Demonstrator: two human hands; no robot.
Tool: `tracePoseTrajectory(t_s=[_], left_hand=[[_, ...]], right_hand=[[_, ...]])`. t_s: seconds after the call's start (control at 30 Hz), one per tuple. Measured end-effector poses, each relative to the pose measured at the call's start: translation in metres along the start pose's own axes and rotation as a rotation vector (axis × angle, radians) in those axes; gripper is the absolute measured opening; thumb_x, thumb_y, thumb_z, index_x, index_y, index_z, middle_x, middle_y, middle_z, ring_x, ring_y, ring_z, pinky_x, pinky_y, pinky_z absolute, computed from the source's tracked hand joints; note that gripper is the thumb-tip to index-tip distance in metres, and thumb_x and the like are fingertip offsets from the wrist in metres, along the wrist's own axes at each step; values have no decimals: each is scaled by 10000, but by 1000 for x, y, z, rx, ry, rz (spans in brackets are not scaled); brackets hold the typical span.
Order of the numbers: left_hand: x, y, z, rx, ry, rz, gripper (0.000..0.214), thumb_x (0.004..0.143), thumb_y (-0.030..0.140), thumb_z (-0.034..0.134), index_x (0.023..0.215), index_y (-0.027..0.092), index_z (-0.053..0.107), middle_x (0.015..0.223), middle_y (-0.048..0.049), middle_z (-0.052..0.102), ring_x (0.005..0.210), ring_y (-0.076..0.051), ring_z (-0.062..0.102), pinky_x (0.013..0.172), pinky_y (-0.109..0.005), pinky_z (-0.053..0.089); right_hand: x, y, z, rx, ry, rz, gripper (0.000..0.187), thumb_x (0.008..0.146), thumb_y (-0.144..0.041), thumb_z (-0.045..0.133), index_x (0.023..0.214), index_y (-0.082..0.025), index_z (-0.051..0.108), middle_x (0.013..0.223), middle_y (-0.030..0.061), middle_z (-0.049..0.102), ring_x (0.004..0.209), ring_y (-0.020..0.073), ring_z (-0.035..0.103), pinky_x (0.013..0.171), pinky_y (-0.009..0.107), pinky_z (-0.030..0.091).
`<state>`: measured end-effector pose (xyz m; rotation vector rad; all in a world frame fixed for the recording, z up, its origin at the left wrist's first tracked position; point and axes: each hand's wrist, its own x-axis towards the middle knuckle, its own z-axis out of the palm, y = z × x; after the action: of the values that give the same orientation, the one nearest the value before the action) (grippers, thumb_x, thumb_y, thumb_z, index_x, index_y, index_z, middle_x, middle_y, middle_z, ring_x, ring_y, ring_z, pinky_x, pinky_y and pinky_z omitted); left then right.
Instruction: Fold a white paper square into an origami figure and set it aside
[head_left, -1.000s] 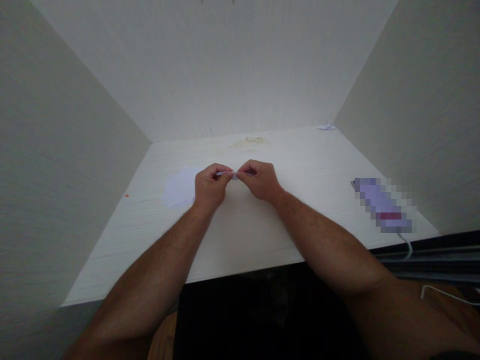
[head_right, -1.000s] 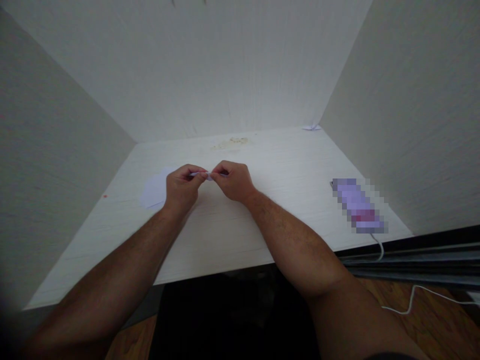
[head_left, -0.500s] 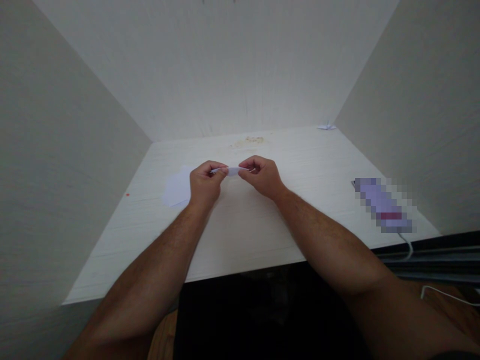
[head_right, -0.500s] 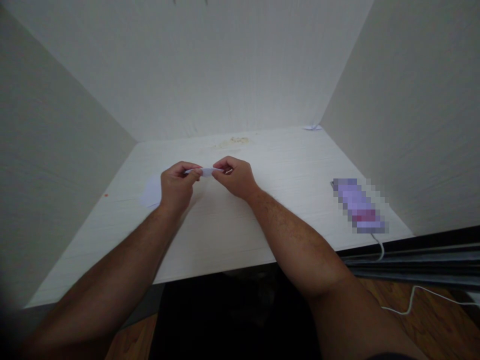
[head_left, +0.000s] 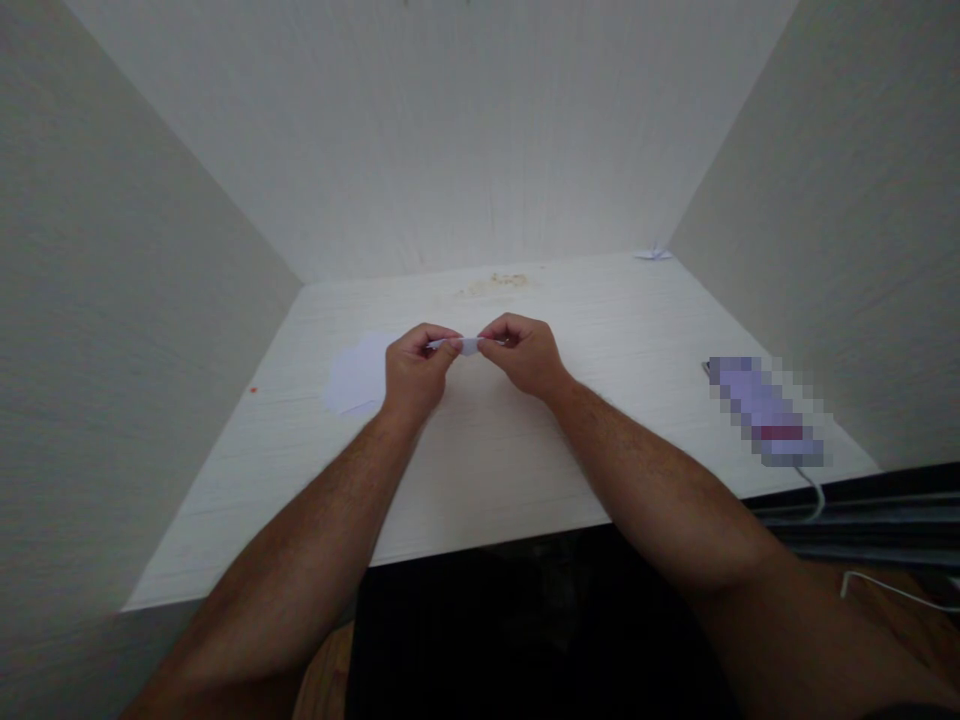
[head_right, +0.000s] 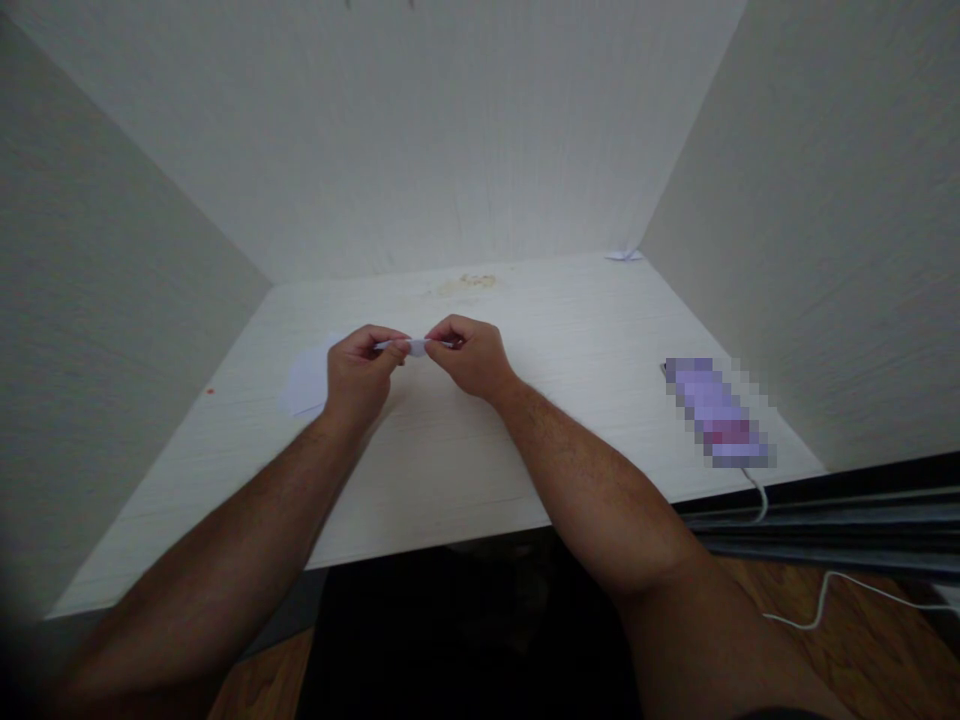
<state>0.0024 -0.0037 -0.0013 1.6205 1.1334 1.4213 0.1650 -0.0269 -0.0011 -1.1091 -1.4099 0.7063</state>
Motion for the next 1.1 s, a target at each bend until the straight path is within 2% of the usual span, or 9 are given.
tracePoseTrajectory(t_s=[0.33,0.5,0.77,0.9,1.1], left_hand=[[-1,2,1,-38,-10,-19,51,684,232,741,709,196,716,614,13,636,541,-107,505,535,-252,381],[-1,2,0,-1,-16,-28,54,682,232,746,716,196,723,585,20,621,529,-107,505,530,-249,379],[-5,9,2,41,-105,-43,157,664,300,791,732,179,717,640,-5,670,550,-116,551,539,-249,414],[-5,7,2,-50,-108,-67,182,634,286,814,728,186,696,661,3,664,576,-115,558,561,-252,422],[-5,0,8,-342,-120,-179,197,591,207,814,721,190,668,634,18,638,592,-106,559,610,-257,440]], right_hand=[[0,1,0,3,9,-8,112,724,-276,680,680,-178,648,597,-30,608,559,95,494,545,236,387],[0,1,0,-35,-27,-22,125,742,-291,672,712,-172,648,630,-21,628,572,94,514,555,232,403],[-2,1,0,-68,-38,-65,154,756,-311,706,718,-166,673,657,-12,652,611,103,544,599,241,427],[-2,3,1,-94,-31,-80,139,781,-314,693,746,-179,688,673,-13,664,627,110,559,604,244,432],[-4,4,3,-84,-17,-111,125,800,-307,680,758,-189,684,695,-9,677,638,112,581,618,247,453]])
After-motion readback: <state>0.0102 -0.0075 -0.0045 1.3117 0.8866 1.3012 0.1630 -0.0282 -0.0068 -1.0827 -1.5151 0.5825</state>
